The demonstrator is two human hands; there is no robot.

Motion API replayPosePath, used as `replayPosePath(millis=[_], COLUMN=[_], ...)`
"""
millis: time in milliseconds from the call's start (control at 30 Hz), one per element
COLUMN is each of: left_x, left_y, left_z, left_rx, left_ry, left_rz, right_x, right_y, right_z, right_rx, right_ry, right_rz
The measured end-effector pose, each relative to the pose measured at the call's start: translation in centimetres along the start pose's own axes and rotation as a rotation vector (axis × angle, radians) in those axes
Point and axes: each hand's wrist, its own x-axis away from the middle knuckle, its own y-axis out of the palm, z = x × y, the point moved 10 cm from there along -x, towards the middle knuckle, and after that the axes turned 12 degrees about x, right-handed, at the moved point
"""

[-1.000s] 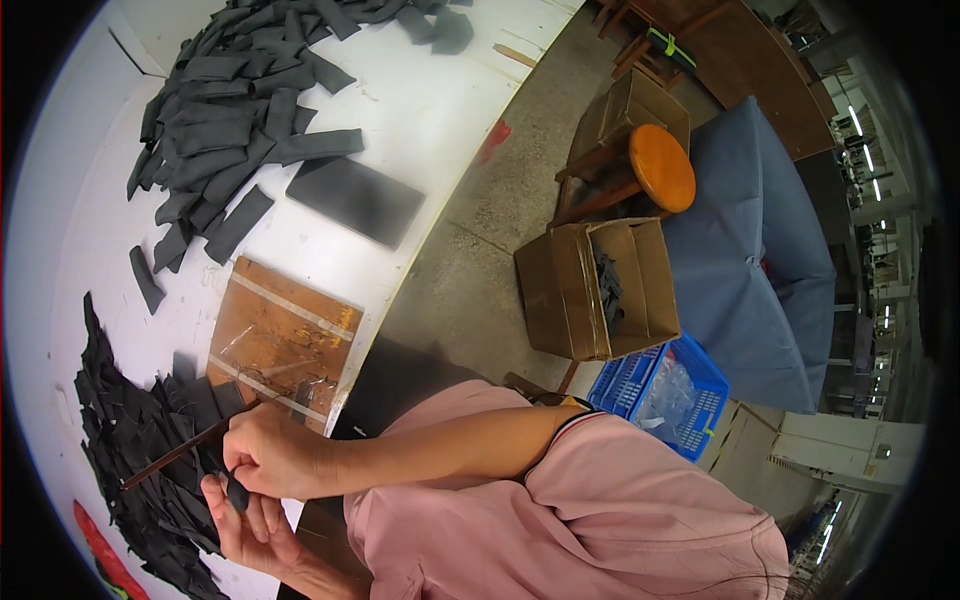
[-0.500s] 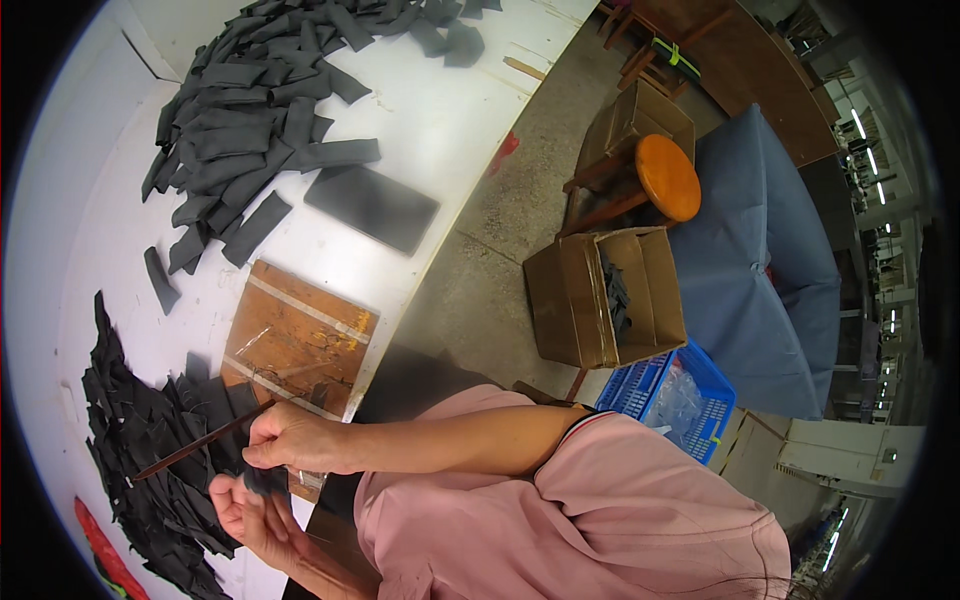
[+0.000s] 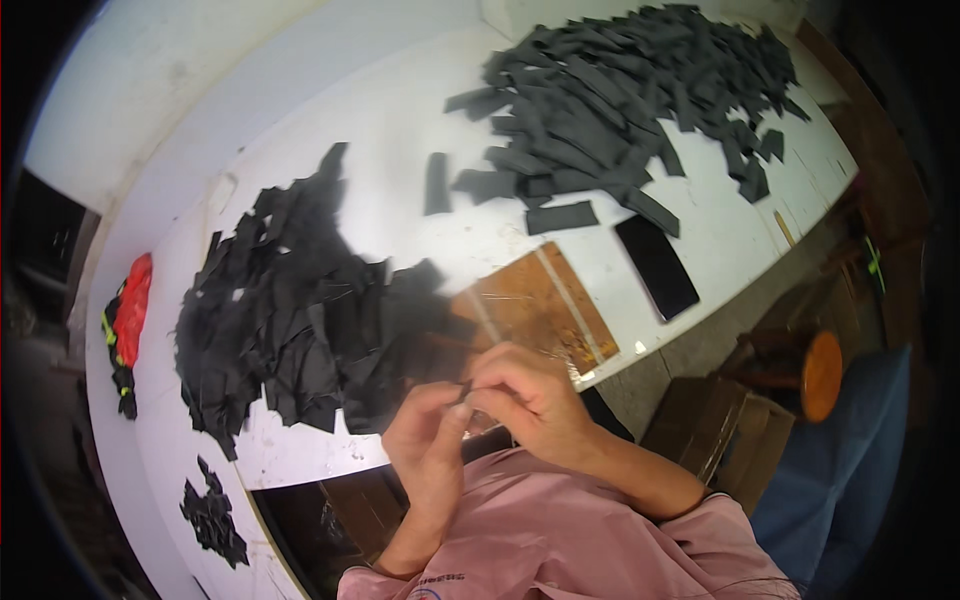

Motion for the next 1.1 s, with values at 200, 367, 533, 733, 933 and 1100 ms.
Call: replayPosePath(millis=[200, 367, 533, 733, 933, 1100], left_x=[-3.0, -5.2, -4.8, -3.2, -6.7, -5.6], left_y=[1.4, 2.4, 5.8, 3.0, 1.1, 3.8], left_z=[4.0, 4.0, 1.2, -8.2, 1.6, 3.9], left_rx=[0.145, 0.474, 1.233, 1.245, -0.064, -0.107], left_ry=[0.107, -0.163, -0.666, -0.882, 0.14, 0.358], left_rz=[-0.071, -0.15, -0.362, -0.141, -0.211, -0.446], right_x=[-3.4, -6.4, -6.6, -1.6, -3.5, -5.7], right_y=[-0.9, -0.8, 2.8, 5.0, 3.1, -0.9], right_z=[-4.0, -3.8, 0.4, 9.5, 8.8, 1.7], right_rx=[0.073, 0.02, -0.417, -0.63, -0.305, -0.012], right_ry=[-0.048, 0.049, 0.413, 0.695, 0.528, 0.013], right_rz=[-0.041, -0.134, -0.452, -0.498, -0.448, -0.078])
